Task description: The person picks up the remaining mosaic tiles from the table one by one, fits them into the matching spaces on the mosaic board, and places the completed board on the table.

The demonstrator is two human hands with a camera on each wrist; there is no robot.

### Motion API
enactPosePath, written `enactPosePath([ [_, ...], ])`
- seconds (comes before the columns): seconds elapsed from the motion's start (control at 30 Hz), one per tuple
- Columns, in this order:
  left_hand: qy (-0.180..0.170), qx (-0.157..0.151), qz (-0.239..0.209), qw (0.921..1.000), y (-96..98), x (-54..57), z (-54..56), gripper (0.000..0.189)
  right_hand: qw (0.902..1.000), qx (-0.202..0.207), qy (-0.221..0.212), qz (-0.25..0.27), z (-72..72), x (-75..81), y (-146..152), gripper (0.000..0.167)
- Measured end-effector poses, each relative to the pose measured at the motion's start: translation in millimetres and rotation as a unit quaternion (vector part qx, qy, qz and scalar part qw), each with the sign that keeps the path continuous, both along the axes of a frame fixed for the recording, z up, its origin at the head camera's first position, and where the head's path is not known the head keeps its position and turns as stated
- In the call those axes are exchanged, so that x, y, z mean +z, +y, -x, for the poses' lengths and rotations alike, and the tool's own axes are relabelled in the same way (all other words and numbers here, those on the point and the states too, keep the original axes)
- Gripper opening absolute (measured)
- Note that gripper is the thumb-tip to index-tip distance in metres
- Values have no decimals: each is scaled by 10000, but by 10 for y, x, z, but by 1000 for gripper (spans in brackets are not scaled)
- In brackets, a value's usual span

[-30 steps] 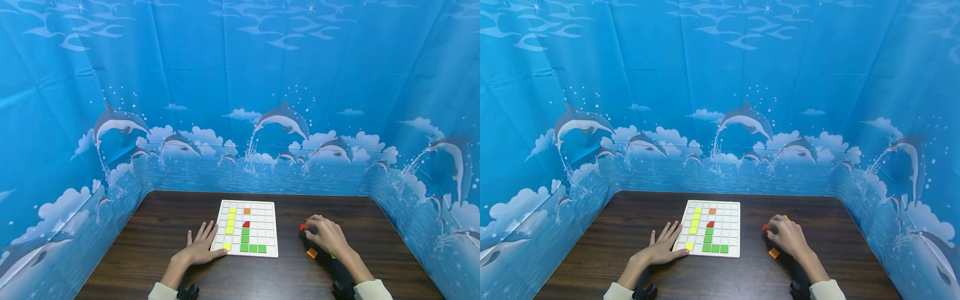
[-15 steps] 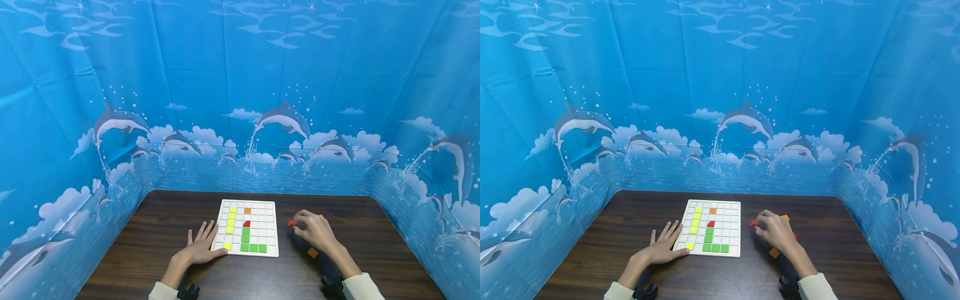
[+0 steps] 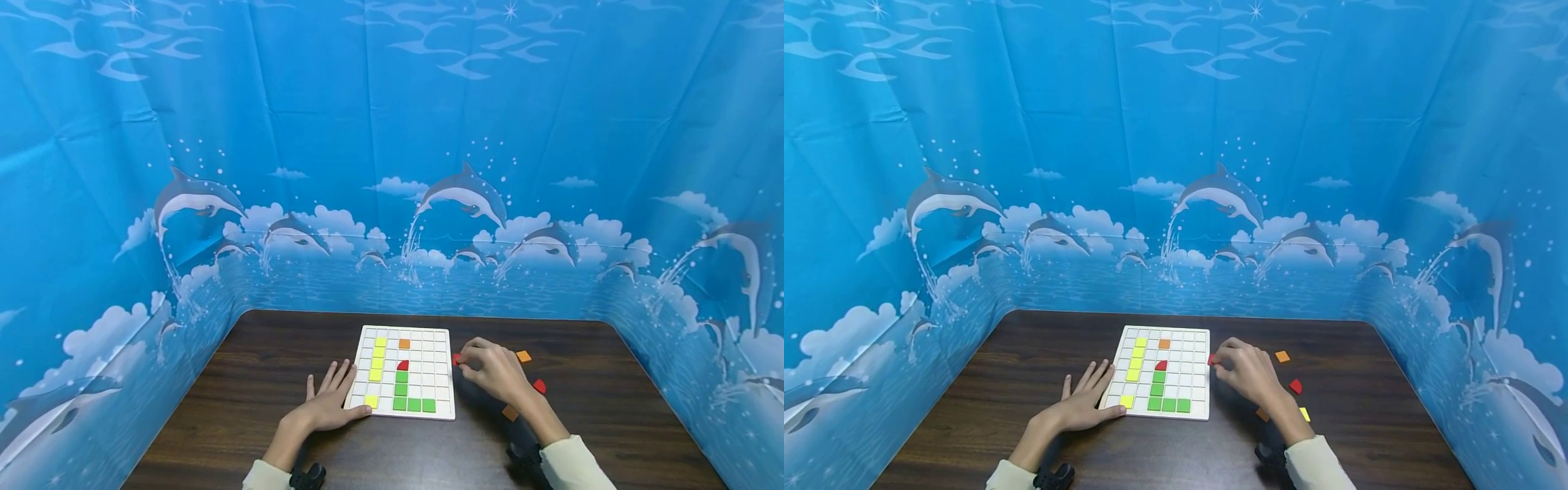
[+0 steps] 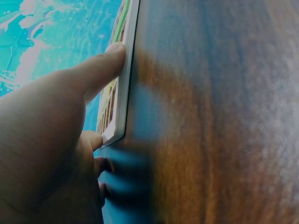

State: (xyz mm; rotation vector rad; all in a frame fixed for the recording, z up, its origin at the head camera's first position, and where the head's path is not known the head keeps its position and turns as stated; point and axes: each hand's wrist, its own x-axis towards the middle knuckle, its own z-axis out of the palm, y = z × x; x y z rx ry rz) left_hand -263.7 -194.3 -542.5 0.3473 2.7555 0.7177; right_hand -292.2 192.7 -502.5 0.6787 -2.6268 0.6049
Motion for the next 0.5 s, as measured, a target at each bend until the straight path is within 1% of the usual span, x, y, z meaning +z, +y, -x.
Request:
enactPosePath([
  [0.1, 81, -33, -25, 10000, -14, -65, 24, 113, 10000, 43, -13, 12, 15, 14, -59, 11],
  [0.17, 158, -53, 0, 9999, -34, -138, 52, 112, 10000, 78, -35, 20, 24, 19, -101, 10],
  [0.27, 232, -66, -10, 9997, -48, -175, 62, 112, 9999, 121, -75, 27, 38, 16, -168, 10],
  [0.4, 220, -91, -57, 9997, -42, -132, 40, 112, 9997, 219, -82, 49, 65, 4, -248, 9],
  [0.43, 195, -88, -83, 9997, -33, -100, 32, 112, 9996, 256, -86, 60, 72, 3, -265, 9],
  [0.47, 201, -109, -77, 9997, -39, -107, 34, 112, 9995, 290, -79, 61, 81, -2, -282, 9],
  [0.5, 180, -114, -115, 9997, -33, -87, 27, 112, 9994, 329, -66, 44, 91, -7, -297, 9],
])
